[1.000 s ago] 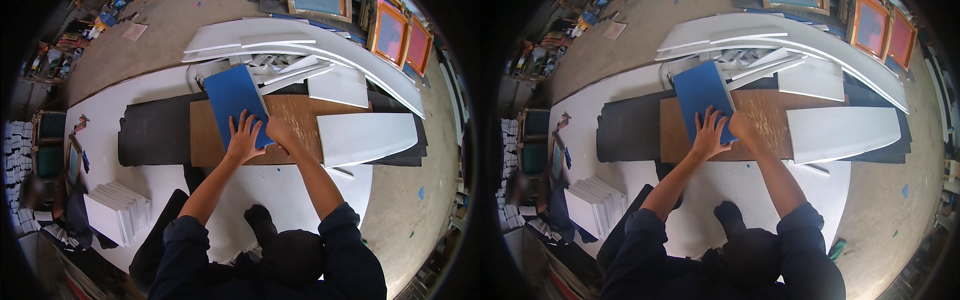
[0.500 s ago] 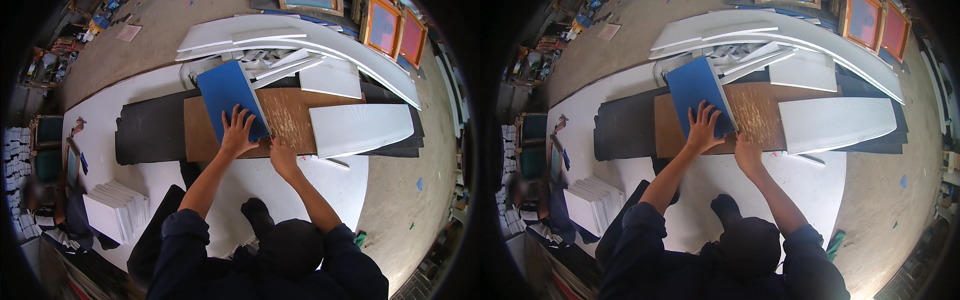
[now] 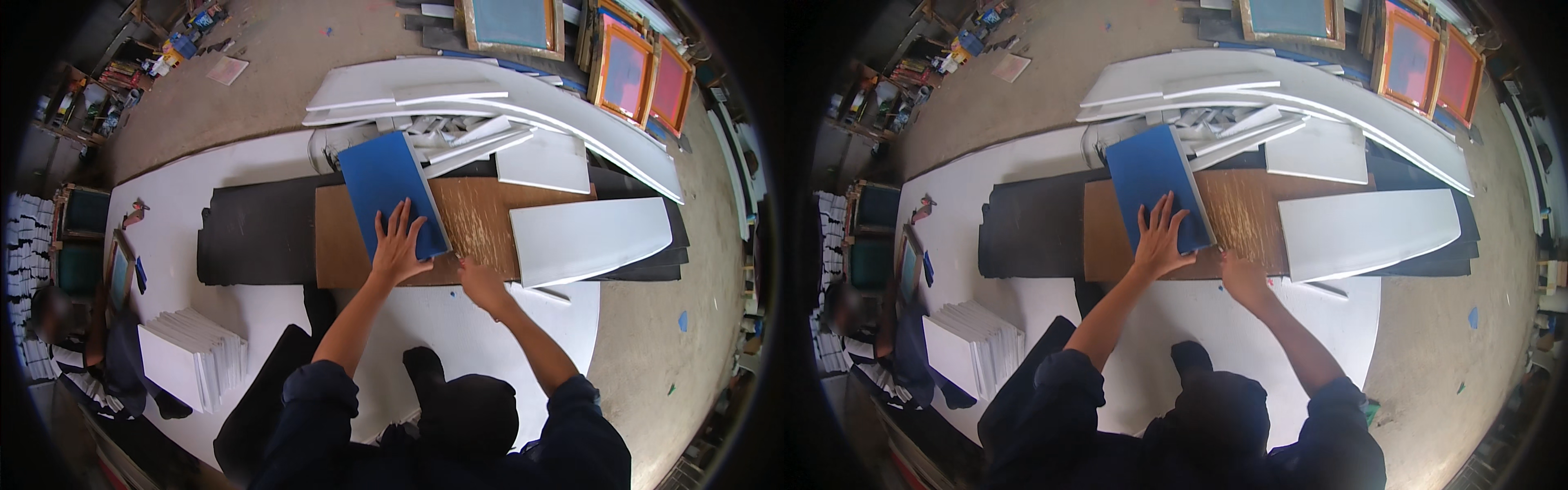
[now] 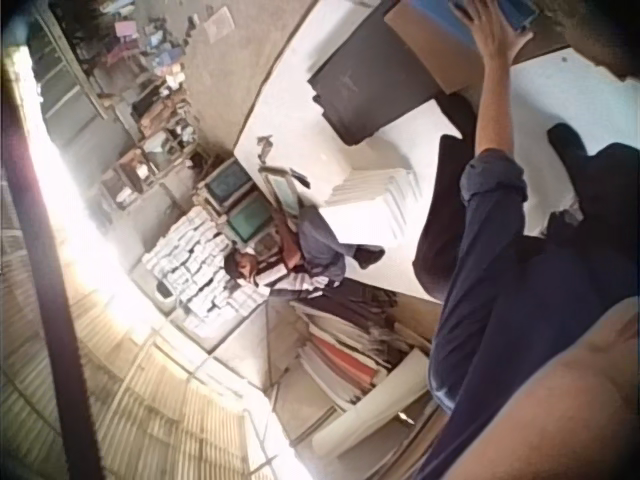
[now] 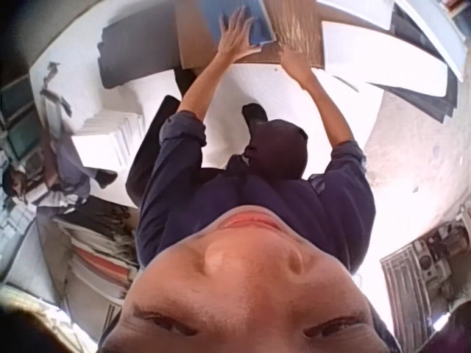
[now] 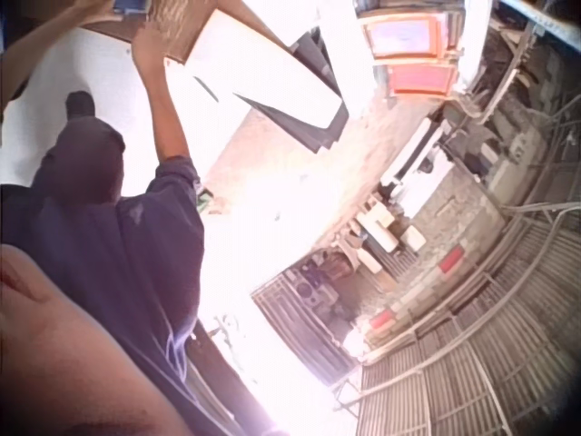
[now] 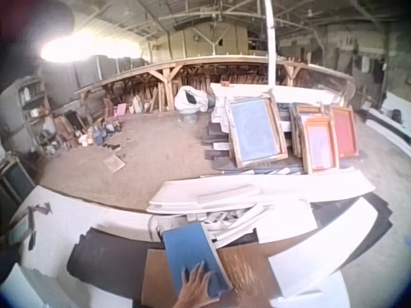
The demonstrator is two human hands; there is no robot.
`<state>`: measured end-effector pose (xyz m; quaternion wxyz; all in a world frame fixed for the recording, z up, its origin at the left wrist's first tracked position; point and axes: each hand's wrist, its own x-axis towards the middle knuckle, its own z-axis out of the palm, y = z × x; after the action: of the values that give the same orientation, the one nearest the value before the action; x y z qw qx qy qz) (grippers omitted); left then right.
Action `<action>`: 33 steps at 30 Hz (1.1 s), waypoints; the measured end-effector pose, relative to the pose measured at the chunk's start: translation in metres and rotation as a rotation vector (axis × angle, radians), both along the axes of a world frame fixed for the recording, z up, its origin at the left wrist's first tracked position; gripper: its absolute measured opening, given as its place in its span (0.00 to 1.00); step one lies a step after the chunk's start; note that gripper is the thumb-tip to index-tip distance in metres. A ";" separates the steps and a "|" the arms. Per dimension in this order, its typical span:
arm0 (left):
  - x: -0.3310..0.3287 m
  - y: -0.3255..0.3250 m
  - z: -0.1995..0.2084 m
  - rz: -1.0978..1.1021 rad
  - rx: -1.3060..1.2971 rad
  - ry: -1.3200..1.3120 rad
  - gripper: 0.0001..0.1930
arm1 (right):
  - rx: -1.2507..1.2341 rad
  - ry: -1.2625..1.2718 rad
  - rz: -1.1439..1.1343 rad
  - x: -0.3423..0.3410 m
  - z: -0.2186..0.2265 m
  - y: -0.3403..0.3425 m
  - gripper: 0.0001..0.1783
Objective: The person sits on the floor in a workshop and uses a utility knife to cut white foam sheets. They use a blue rectangular board as a guide to ensure straight cuts, repeatedly scoring and snapping the foam. The person handles multiple foam pieces, aligning them with the guide and cutting them into smaller sections.
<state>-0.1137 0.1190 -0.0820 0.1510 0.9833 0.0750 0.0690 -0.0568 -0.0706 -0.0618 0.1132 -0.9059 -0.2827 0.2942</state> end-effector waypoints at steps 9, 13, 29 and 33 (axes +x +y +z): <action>0.001 0.000 0.005 0.027 0.020 0.063 0.53 | 0.239 -0.204 0.005 0.142 0.012 0.155 0.18; 0.004 -0.001 0.003 0.022 -0.011 0.077 0.53 | 0.227 -0.260 -0.020 0.171 -0.030 0.194 0.17; 0.002 0.004 0.003 0.040 -0.008 0.082 0.53 | -0.323 0.183 0.055 0.170 0.027 0.239 0.12; 0.004 0.001 0.004 0.042 -0.010 0.060 0.53 | -0.192 0.362 0.073 0.149 0.018 0.182 0.13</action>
<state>-0.1099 0.1196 -0.0780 0.1521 0.9824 0.1003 0.0424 0.0920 0.1111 -0.0438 0.0645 -0.8342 -0.2610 0.4815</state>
